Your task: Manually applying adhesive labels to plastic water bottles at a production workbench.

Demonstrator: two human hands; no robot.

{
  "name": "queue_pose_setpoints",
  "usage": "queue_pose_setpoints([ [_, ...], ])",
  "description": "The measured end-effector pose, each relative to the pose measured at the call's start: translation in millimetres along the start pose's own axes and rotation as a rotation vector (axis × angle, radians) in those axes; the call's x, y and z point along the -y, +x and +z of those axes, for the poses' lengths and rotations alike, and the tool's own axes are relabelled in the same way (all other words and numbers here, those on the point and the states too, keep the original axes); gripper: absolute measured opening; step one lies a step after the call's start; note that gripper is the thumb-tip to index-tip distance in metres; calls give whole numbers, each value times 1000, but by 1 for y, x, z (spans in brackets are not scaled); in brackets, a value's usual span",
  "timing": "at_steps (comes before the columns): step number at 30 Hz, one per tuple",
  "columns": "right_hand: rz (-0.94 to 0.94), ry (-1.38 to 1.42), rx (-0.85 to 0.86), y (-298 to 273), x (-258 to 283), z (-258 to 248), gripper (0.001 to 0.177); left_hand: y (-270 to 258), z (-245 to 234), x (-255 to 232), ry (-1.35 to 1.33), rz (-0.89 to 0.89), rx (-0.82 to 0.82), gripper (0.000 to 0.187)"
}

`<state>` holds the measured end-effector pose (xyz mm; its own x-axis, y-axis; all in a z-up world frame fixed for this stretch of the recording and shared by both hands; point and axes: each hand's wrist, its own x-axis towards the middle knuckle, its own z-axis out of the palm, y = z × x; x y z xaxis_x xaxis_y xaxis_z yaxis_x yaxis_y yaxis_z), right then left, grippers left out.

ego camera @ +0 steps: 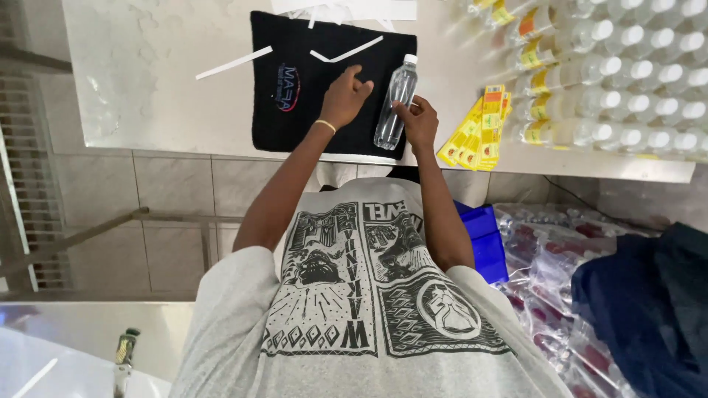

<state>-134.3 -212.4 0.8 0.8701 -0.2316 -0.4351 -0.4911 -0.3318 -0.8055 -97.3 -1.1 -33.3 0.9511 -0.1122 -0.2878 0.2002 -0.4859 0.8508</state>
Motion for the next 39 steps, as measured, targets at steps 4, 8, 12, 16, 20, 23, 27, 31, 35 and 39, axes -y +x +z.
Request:
queue_pose_setpoints([
  [4,-217,-267,-35,5,-21,37,74,-37,2,87,-188,-341,-140,64],
  [8,-695,-354,-77,-12,-35,109,65,-56,-31,132,-94,-375,-214,63],
  [12,-778,18,259,-55,-18,148,49,-52,-62,115,23,-309,-332,55],
  [16,-595,98,437,-78,-18,106,26,-39,-73,89,327,-246,-257,51],
  [20,-483,89,28,-46,-71,14,21,-23,-68,110,714,-315,-268,71],
  [23,-375,65,-296,-15,-131,-79,23,-22,-67,108,744,-374,-379,72],
  [27,-199,-227,-720,1,-194,-170,27,-27,-30,96,552,-333,-333,71],
  [31,-260,-538,-673,24,-209,-196,41,-24,32,42,293,-313,-308,65],
  [35,-202,-728,-511,42,-205,-188,60,-27,67,17,293,-252,-296,65],
  [39,-99,-814,-523,30,-189,-180,41,-36,71,18,317,-245,-247,83],
])
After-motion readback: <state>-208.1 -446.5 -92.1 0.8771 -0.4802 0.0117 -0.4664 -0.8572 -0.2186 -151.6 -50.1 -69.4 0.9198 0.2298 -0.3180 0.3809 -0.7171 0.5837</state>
